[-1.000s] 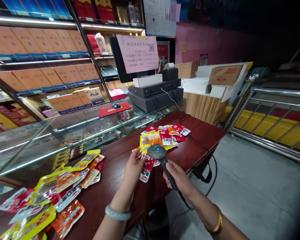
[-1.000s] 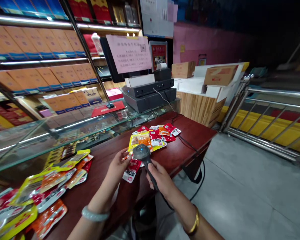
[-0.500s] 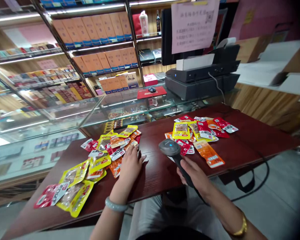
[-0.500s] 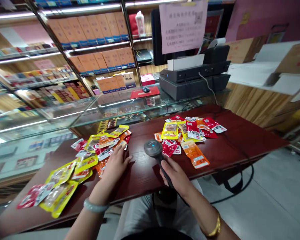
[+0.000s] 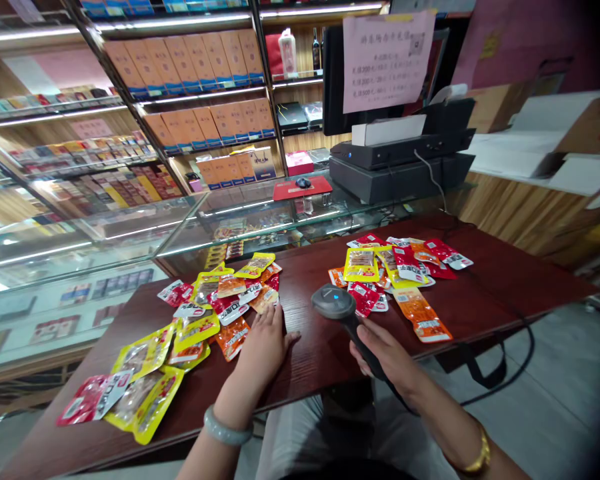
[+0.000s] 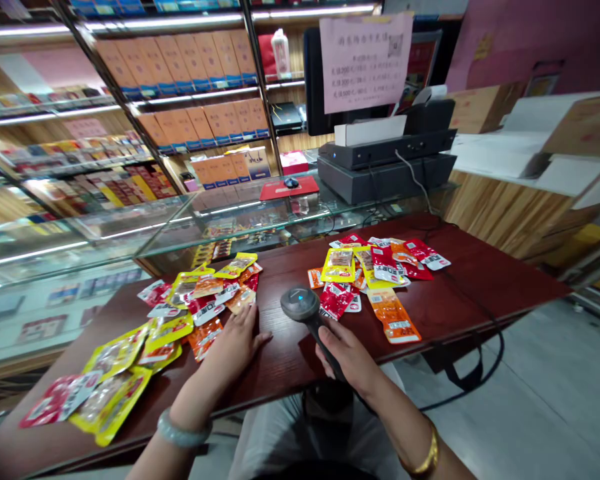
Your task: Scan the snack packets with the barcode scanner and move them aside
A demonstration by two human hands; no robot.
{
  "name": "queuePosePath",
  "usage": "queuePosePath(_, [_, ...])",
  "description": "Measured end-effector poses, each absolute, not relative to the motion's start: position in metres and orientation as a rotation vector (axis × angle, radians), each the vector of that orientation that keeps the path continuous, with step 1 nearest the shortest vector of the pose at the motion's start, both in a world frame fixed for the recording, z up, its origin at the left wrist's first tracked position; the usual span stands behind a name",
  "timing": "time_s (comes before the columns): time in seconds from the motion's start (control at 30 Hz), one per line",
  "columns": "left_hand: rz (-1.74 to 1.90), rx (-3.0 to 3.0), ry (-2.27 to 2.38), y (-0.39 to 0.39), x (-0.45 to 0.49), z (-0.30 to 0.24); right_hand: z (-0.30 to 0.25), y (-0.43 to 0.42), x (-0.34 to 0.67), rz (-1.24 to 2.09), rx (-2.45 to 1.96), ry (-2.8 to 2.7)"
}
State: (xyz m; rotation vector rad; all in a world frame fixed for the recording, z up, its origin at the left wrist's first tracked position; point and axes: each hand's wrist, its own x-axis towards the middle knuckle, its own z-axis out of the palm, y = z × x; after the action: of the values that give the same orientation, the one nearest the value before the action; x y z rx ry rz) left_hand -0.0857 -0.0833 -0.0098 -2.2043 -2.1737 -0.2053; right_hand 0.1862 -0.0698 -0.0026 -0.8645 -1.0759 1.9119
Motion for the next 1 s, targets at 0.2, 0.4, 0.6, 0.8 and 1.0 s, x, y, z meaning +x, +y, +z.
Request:
queuePosePath(0.2, [-0.297, -2.121, -2.395, -0.100, -0.081, 0.020, -0.005, -0.069, 0.187, 1.928, -0.841, -1.094])
queuePosePath(0.4, [-0.185, -1.787, -2.224, -0.070, -0.103, 0.034, -0.007, -0.068, 0.185, 1.927, -0.840, -1.092])
queuePosePath(0.6, [-0.123, -1.819, -2.217, -0.059, -0.118, 0.037, -0.004, -0.069, 0.185, 1.934, -0.832, -1.070])
queuePosePath(0.8, [-0.253, -1.930, -2.157, -0.094, -0.102, 0.042, -0.007, -0.067, 0.185, 1.942, -0.828, -1.093])
queuePosePath(1.0, [-0.310, -2.235, -2.215, -0.107, -0.085, 0.046, -0.005, -0.065, 0.185, 1.947, -0.834, -1.097])
